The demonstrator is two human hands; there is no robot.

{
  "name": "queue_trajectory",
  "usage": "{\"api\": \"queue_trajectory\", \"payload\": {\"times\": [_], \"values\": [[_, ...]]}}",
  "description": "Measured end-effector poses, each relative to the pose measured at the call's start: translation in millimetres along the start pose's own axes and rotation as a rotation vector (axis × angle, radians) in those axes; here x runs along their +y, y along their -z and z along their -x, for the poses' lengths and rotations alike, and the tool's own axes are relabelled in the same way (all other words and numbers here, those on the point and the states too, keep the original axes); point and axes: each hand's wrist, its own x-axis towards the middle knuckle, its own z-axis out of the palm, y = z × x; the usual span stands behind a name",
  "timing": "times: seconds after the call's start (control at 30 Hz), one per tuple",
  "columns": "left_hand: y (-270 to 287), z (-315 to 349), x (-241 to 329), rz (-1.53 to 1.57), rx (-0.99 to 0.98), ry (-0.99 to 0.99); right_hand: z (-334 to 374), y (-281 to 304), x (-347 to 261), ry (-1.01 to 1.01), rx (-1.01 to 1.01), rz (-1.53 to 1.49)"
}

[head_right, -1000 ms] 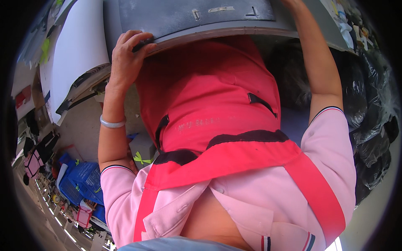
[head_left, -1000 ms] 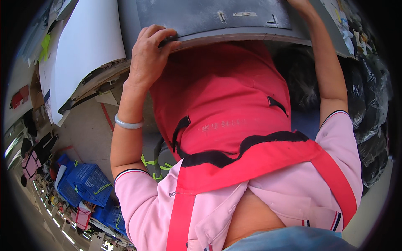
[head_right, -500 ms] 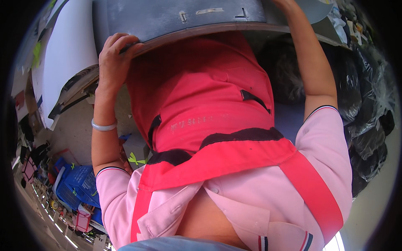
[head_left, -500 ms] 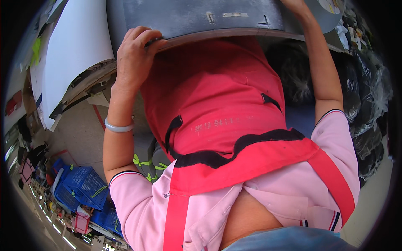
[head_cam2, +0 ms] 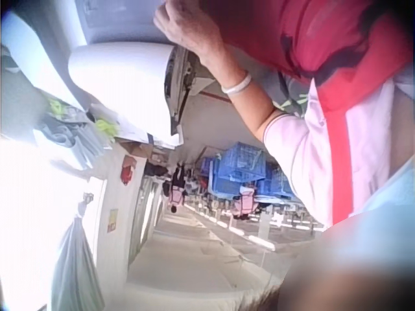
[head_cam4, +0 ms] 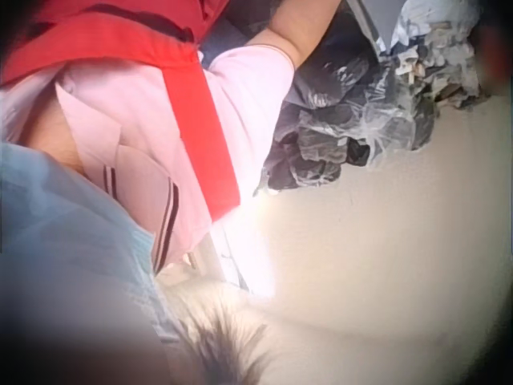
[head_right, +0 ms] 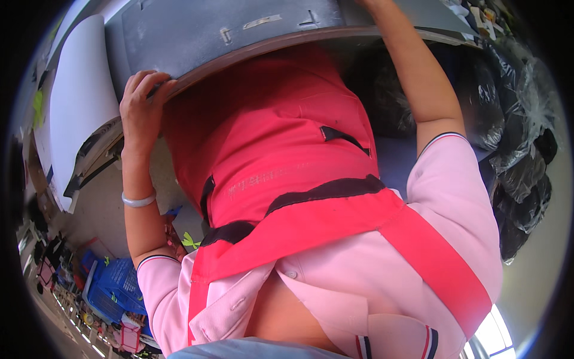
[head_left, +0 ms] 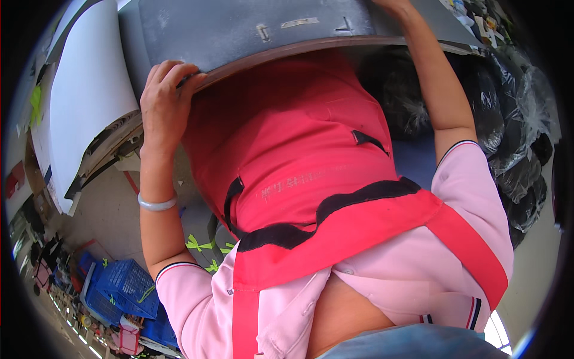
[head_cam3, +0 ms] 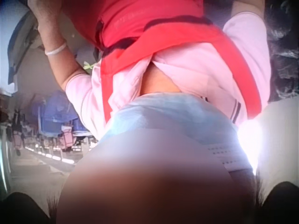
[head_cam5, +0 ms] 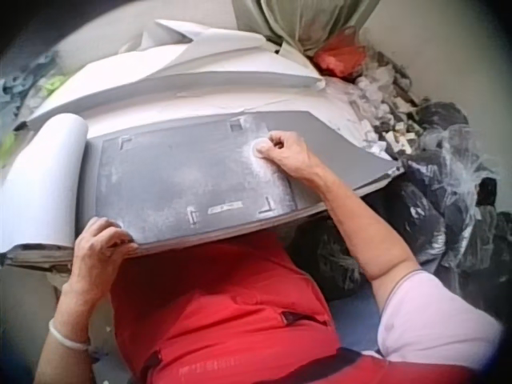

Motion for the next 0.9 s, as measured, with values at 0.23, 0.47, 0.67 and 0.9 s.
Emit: {"api": "queue_trajectory", "payload": {"times": [0.23, 0.47, 0.67, 0.9], "values": [[3.1, -4.2, 7.4, 0.01, -0.029, 0.024, -2.7, -1.1, 6.9, 0.037, 0.029, -0.003], [-1.8, -22.4, 22.4, -0.042, -0.035, -0.001, -3.1, -1.9, 15.5, 0.058, 0.067, 0.028], [-84.5, -94.8, 58.1, 0.03, 0.171, -0.25, 0.8, -1.1, 5.8, 0.076, 0.01, 0.024], [-119.8, -107.8, 59.4, -0.088, 0.19, -0.104, 8.7, -2.2, 12.4, 0.141, 0.316, 0.111]]}}
